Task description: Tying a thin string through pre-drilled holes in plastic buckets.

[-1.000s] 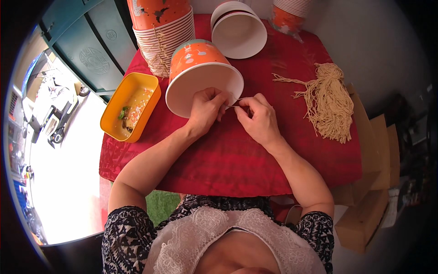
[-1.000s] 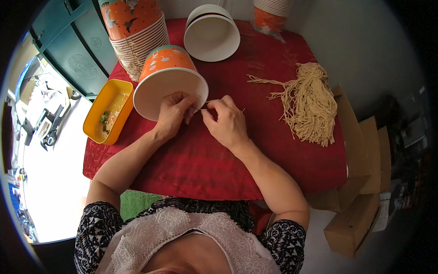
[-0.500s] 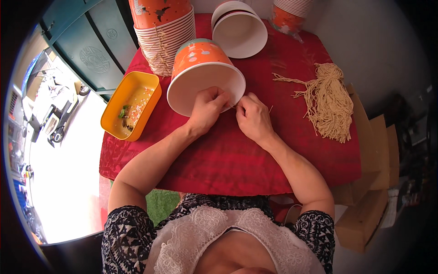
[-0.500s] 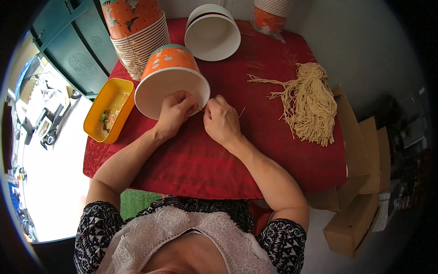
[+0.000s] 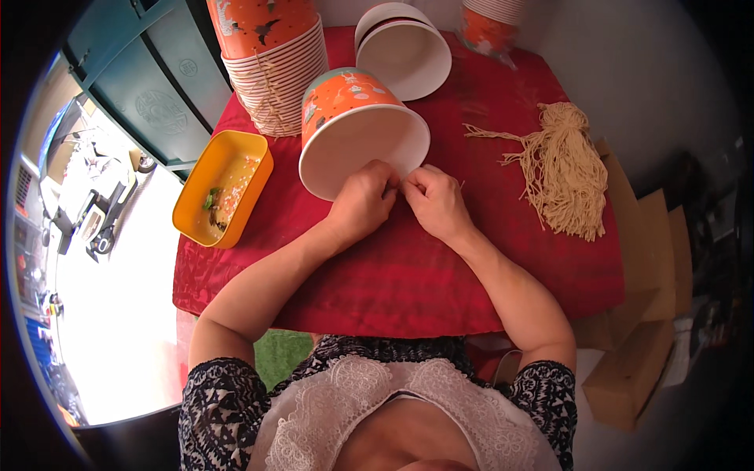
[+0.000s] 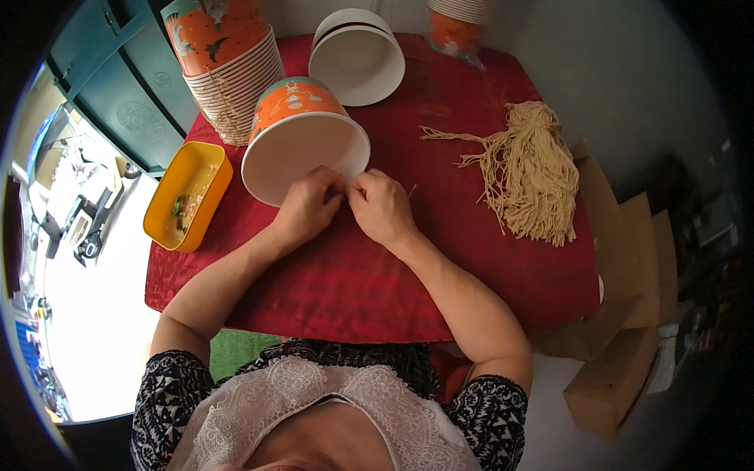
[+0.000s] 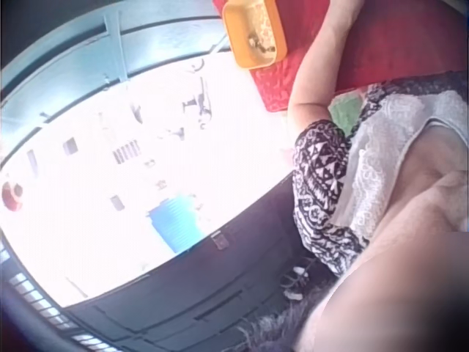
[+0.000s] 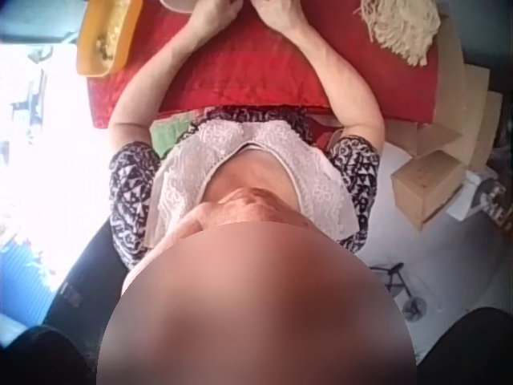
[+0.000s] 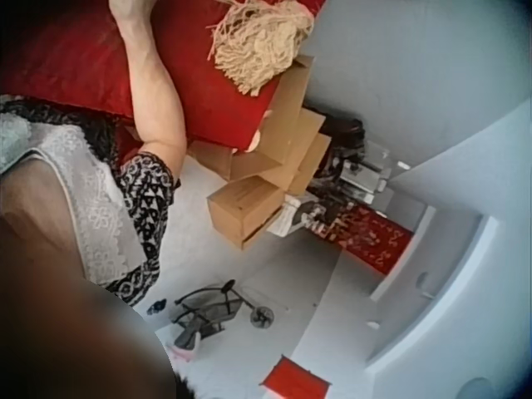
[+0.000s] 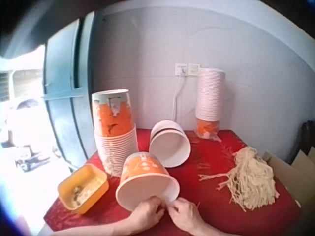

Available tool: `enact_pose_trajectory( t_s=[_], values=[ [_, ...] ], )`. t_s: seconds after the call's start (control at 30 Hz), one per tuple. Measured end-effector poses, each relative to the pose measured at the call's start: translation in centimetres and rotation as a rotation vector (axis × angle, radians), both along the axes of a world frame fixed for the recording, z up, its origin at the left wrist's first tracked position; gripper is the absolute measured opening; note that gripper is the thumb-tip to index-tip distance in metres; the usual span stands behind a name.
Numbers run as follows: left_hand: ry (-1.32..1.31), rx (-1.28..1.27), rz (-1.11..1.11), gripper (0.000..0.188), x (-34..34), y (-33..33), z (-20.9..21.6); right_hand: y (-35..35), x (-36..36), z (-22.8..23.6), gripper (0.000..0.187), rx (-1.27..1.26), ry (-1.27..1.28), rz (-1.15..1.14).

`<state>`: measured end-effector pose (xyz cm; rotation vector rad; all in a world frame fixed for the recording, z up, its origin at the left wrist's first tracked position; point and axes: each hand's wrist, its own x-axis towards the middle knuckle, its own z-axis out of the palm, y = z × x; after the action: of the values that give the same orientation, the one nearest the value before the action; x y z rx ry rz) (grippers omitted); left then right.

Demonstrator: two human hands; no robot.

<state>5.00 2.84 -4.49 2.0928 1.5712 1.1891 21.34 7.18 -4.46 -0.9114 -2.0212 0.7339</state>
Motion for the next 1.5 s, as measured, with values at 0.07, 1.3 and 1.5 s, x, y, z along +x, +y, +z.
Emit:
enact_pose_trajectory(
  t_s=[0.07,1.3,1.5],
  values=[
    [0.060,0.030,0.015,0.014,0.2,-0.1,-0.1,-0.1,0.1,0.0,0.010,0.020,-0.014,-0.002],
    [-0.653,-0.424,-0.065,0.013,0.1,-0.2,1.8,-1.4,-0.2,1.2,0.009,0.158,-0.039,0.009],
    [-0.699,-0.440,-0.076,0.015,0.1,-0.2,1.7,-1.0,-0.7,0.5,0.009,0.170,0.008,-0.023]
  ],
)
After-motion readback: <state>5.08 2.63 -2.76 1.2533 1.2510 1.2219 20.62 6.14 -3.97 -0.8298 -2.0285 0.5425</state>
